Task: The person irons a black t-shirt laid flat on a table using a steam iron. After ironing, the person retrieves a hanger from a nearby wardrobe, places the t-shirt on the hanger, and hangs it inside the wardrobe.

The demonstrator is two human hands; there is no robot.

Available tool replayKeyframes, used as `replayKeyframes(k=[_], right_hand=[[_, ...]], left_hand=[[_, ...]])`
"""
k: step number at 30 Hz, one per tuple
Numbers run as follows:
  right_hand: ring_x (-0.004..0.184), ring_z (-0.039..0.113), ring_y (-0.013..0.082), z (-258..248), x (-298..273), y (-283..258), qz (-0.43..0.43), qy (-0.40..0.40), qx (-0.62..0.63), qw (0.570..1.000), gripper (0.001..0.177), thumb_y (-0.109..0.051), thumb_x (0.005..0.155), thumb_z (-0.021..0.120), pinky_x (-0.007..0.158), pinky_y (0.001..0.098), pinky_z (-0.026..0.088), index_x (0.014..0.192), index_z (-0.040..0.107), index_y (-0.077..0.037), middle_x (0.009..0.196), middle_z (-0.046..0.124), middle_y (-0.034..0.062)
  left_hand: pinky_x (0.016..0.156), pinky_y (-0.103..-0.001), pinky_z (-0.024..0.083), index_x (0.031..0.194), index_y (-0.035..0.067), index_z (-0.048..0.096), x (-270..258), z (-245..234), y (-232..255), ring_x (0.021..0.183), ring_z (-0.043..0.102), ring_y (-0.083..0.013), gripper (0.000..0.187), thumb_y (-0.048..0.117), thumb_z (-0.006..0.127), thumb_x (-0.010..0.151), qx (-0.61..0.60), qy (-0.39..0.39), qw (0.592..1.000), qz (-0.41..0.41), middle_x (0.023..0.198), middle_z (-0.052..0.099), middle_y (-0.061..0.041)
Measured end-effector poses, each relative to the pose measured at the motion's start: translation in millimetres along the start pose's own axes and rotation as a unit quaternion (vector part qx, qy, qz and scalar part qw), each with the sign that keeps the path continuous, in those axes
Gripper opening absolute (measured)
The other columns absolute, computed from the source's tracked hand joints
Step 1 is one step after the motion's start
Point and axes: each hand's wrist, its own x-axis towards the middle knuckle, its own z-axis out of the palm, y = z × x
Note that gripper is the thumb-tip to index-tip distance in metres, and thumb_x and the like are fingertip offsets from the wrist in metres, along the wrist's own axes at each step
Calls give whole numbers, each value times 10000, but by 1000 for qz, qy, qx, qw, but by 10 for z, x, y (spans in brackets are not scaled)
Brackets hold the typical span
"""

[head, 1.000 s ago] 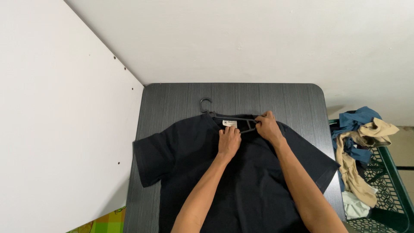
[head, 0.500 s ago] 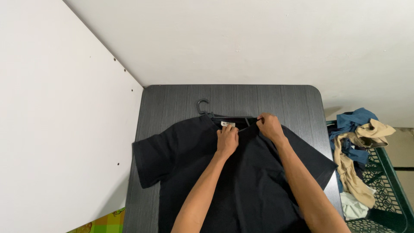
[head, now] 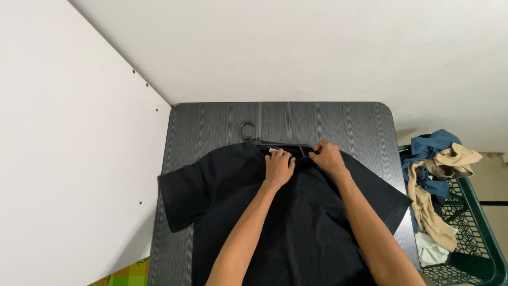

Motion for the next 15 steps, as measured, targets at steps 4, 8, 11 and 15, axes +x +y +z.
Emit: replayKeyframes(k=[4,8,11,15], right_hand=[[831,716,344,165,71,200,-5,19,8,1000,347,-180,784,822,765,424,576,1038,747,43,921,743,242],[845,737,308,136,79,217,5,-8,24,1000,260,-200,872,765,804,405,585,1032,775,4,949,768,194],[846,734,304,94,68,162,-23,5,32,999,252,-207,875,760,798,408,583,1040,783,-17,954,767,178],[845,731,313,42,23,111,-31,31,44,998,241,-198,877,761,793,415,576,1027,785,-10,955,758,179]], left_hand=[[955,-499,435,1305,35,675,176,76,-67,1217,549,-337,420,167,648,907,45,122,987,95,1344,614,-134],[979,-518,433,1336,68,663,371,180,-128,1189,562,-300,468,122,677,871,75,29,995,65,1261,630,-108],[1004,-480,453,1267,101,705,453,168,-155,1174,567,-297,356,97,666,913,73,-5,997,31,1242,643,-91],[975,-464,470,1177,94,752,489,90,-108,1141,585,-295,253,81,655,943,38,40,998,28,1185,669,-87]])
